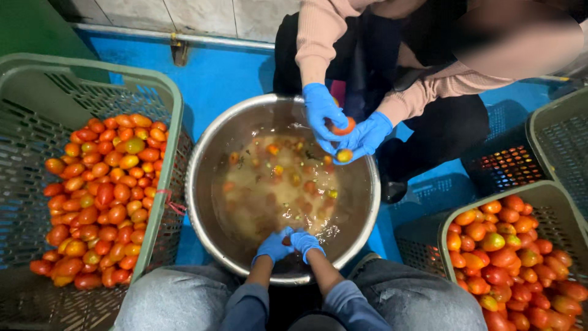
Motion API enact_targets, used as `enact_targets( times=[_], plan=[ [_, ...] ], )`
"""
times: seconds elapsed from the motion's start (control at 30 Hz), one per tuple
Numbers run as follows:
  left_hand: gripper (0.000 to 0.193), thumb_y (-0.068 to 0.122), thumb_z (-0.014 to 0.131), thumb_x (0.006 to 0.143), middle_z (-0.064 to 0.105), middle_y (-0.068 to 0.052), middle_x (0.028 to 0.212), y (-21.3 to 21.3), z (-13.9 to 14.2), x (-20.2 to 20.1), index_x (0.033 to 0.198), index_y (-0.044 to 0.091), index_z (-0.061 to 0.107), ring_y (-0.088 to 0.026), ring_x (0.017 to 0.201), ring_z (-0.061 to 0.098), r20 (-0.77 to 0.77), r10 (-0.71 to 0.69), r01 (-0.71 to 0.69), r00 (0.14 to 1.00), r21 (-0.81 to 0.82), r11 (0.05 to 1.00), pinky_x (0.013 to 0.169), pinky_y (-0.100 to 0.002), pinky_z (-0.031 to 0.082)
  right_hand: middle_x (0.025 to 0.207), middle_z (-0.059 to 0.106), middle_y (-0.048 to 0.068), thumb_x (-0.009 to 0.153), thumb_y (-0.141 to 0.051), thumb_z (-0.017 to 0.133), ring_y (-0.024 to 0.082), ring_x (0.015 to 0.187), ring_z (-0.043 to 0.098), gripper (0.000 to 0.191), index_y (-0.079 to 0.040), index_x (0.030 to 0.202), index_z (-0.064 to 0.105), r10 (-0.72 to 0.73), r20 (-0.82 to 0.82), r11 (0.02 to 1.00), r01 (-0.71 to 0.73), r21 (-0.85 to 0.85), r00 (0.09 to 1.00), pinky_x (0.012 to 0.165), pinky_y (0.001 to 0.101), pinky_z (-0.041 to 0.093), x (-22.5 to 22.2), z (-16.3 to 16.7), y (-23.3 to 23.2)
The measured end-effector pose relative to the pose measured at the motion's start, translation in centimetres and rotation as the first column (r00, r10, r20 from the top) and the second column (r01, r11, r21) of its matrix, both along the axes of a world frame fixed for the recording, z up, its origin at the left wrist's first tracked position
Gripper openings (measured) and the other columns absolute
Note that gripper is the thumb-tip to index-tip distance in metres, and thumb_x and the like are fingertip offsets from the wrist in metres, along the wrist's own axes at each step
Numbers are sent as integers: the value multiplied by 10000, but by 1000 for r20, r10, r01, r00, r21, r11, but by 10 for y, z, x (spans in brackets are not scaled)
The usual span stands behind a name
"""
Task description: The person washes tomatoes in a large water-filled basin, rubbing each tomato by hand and placing the cleaned ones into a green plastic crate. Another worker across the basin washes tomatoes at the same time.
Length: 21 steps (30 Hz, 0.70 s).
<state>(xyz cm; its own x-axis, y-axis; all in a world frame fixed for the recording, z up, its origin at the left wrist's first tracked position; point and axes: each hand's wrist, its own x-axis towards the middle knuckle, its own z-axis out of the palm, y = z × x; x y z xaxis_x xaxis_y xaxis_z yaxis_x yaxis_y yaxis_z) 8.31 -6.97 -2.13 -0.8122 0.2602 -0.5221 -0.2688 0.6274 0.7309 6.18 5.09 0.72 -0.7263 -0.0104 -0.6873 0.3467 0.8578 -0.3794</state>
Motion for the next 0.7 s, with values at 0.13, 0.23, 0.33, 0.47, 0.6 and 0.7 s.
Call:
enact_targets(
  times=[0.13, 0.23, 0.33, 0.47, 0.6, 0.7],
  plan=[
    [508, 294, 785, 811, 738, -118, 1183, 2, -11, 1, 1272, 127, 654, -263, 1070, 713, -67, 119, -85, 991, 380, 921, 924, -391, 541, 1015, 769, 257, 996, -758, 285, 379, 823, 738, 847, -50, 1090, 742, -143, 281, 847, 264, -461, 949, 644, 398, 615, -4, -7, 6],
    [476, 316, 828, 781, 741, -90, 1091, 8, -10, -5, 1213, 149, 715, -253, 939, 751, -47, 251, -222, 967, 329, 918, 847, -380, 584, 1024, 739, 175, 987, -767, 435, 287, 822, 681, 808, -53, 1196, 750, -403, 385, 505, 553, -663, 830, 578, 365, 589, -9, -5, 14],
    [523, 332, 866, 713, 692, -71, 1074, 18, -4, -14, 1196, 185, 729, -261, 954, 707, -258, 389, -324, 884, 261, 909, 830, -397, 572, 1092, 745, 21, 906, -751, 442, 151, 918, 691, 700, -201, 1261, 688, -549, 227, 641, 579, -504, 805, 569, 344, 544, -20, 2, 19],
    [524, 398, 895, 685, 628, -71, 1130, 25, 6, -23, 1125, 189, 702, -293, 990, 671, -474, 408, -383, 780, 153, 911, 784, -423, 553, 1144, 703, -28, 862, -603, 609, 115, 938, 675, 577, -232, 1302, 646, -629, 177, 463, 548, -697, 757, 612, 312, 562, -27, 6, 19],
    [539, 415, 859, 727, 634, -35, 1164, 29, 10, -26, 1190, 209, 674, -257, 1006, 689, -461, 443, -348, 769, 279, 895, 805, -389, 565, 1080, 706, -10, 873, -552, 652, 110, 867, 656, 528, -204, 1268, 682, -652, 141, 441, 525, -728, 745, 563, 280, 508, -32, 7, 22],
    [563, 416, 868, 724, 644, -28, 1155, 32, 10, -26, 1215, 209, 684, -260, 1015, 687, -444, 400, -314, 802, 255, 914, 825, -392, 556, 956, 654, 33, 949, -541, 670, 128, 753, 572, 492, -143, 1234, 730, -631, 138, 428, 490, -759, 764, 497, 257, 399, -33, 7, 25]
  ],
)
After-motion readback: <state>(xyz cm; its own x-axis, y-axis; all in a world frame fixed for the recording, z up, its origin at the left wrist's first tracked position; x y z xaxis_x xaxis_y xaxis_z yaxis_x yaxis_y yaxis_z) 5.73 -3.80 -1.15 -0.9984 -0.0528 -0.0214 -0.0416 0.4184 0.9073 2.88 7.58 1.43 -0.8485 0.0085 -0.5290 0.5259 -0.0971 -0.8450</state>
